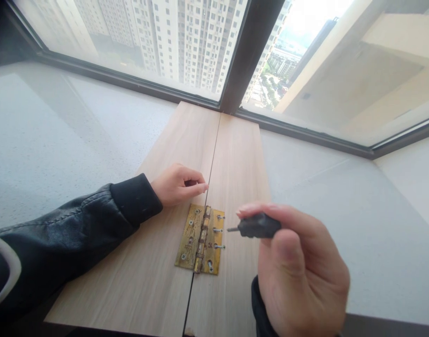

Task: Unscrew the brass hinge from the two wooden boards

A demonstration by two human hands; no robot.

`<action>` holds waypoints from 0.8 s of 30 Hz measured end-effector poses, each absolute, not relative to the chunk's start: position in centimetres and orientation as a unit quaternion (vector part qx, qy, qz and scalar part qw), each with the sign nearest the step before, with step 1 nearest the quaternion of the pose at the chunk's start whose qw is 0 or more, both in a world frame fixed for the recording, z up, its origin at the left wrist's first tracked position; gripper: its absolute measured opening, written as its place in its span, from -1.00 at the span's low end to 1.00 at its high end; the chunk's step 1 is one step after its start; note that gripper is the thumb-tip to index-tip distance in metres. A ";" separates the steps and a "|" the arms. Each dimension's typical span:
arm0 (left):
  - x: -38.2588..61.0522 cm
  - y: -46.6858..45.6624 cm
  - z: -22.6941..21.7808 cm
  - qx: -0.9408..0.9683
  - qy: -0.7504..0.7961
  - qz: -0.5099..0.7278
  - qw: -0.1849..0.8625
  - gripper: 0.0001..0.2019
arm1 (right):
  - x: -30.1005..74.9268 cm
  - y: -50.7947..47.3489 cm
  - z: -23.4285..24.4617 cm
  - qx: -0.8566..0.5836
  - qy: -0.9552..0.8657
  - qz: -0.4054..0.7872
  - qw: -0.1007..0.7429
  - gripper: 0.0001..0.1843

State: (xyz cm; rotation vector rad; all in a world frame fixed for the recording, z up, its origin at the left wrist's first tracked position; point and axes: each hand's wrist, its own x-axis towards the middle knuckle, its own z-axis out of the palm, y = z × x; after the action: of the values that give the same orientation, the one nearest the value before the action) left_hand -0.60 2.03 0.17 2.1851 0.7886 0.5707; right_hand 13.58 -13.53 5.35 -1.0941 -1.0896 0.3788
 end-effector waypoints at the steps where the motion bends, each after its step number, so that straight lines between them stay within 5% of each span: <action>1: -0.6 2.0 0.2 0.850 0.306 0.222 0.368 -0.74 | 13.6 -12.9 5.5 -0.491 -0.511 0.191 0.679 -0.82; 8: -0.7 1.9 0.8 0.841 0.316 0.202 0.389 -0.73 | 13.6 -9.8 3.6 -0.480 -0.585 0.286 0.588 -0.80; 24: -0.7 1.9 1.2 0.837 0.320 0.188 0.403 -0.84 | 13.0 -9.1 1.9 -0.430 -0.634 0.238 0.597 -0.75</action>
State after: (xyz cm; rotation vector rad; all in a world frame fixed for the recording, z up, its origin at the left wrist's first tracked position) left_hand -0.66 1.92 1.23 2.1135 0.8081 0.4759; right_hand 12.98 -9.09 1.91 -0.9982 -1.4703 0.5530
